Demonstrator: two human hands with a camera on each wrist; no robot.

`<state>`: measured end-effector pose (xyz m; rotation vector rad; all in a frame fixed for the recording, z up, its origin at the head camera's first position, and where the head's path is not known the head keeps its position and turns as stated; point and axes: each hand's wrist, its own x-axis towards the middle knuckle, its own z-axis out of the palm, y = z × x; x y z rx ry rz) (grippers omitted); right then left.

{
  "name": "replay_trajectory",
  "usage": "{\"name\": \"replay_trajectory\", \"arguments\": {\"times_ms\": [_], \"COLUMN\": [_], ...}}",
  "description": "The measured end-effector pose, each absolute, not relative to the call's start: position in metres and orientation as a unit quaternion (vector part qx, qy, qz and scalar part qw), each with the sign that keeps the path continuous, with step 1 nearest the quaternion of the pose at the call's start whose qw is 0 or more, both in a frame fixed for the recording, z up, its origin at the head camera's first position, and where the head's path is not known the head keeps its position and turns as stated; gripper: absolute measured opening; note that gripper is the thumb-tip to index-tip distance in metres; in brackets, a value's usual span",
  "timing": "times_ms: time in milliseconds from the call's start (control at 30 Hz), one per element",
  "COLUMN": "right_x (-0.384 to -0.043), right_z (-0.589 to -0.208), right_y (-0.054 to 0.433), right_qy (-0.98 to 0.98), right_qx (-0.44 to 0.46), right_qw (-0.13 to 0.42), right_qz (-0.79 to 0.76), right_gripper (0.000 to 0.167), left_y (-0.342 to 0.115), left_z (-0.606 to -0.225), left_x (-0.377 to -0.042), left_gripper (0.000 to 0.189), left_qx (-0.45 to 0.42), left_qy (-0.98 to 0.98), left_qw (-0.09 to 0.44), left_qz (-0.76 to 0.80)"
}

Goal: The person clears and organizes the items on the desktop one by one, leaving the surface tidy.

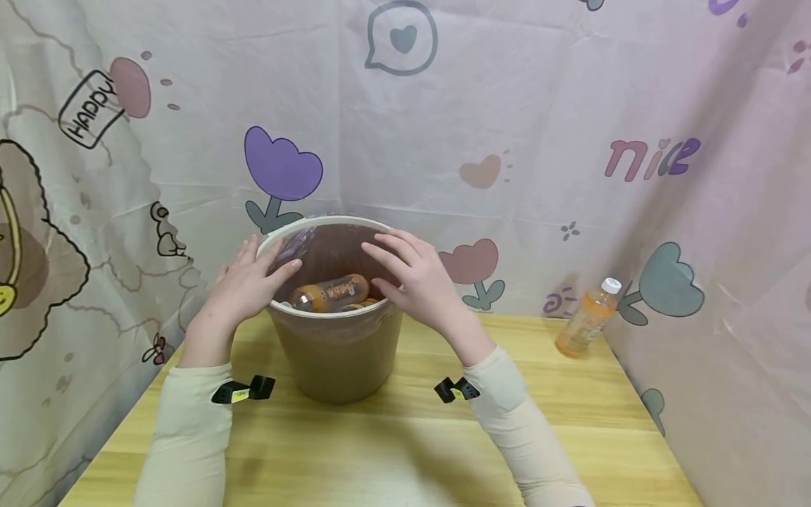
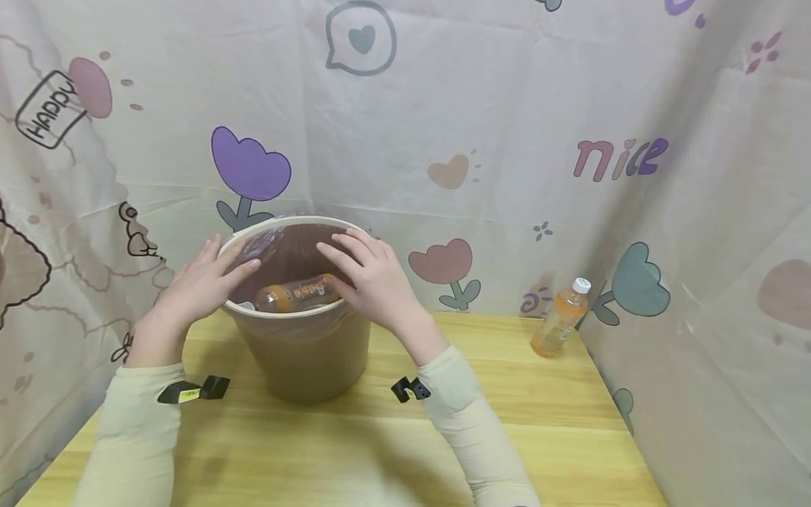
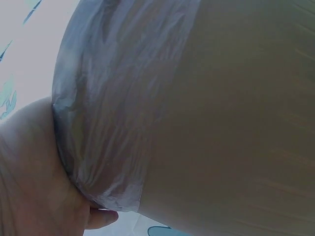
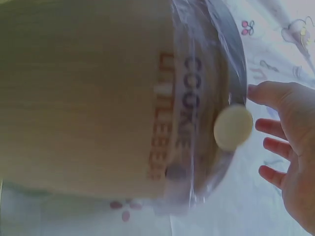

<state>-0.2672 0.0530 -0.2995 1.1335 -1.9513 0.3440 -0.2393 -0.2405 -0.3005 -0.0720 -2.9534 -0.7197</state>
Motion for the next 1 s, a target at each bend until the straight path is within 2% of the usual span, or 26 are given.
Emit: {"name": "replay_trajectory", "arguments": {"times_ms": [233,600,1000], "right_x": [-0.271,-0.276,-0.290], "right_z": [-0.306,-0.322,-0.350], "right_y": [0.077,0.121,0.175], "right_qy": [-0.774,-0.804,-0.801], "right_qx": [0.426,0.373,0.314], "right_qw": [0.434,0.412,0.450], "right_qz": [0.175,0.211,0.240], "right_gripper": [0.048,0.047,0.047], "left_y": [-0.241,-0.240,-0.240], "left_z": [-0.300,-0.300,-0.298], "left_x": [-0.238,-0.237,-0.236], "left_gripper": [0.087,0.088,0.090], "left_qx": [-0.023,-0.022,-0.020], "left_qy": [-0.970,-0.972,-0.976], "left_qw": [0.052,0.044,0.036], "left_qz": [-0.238,-0.231,-0.216]}}
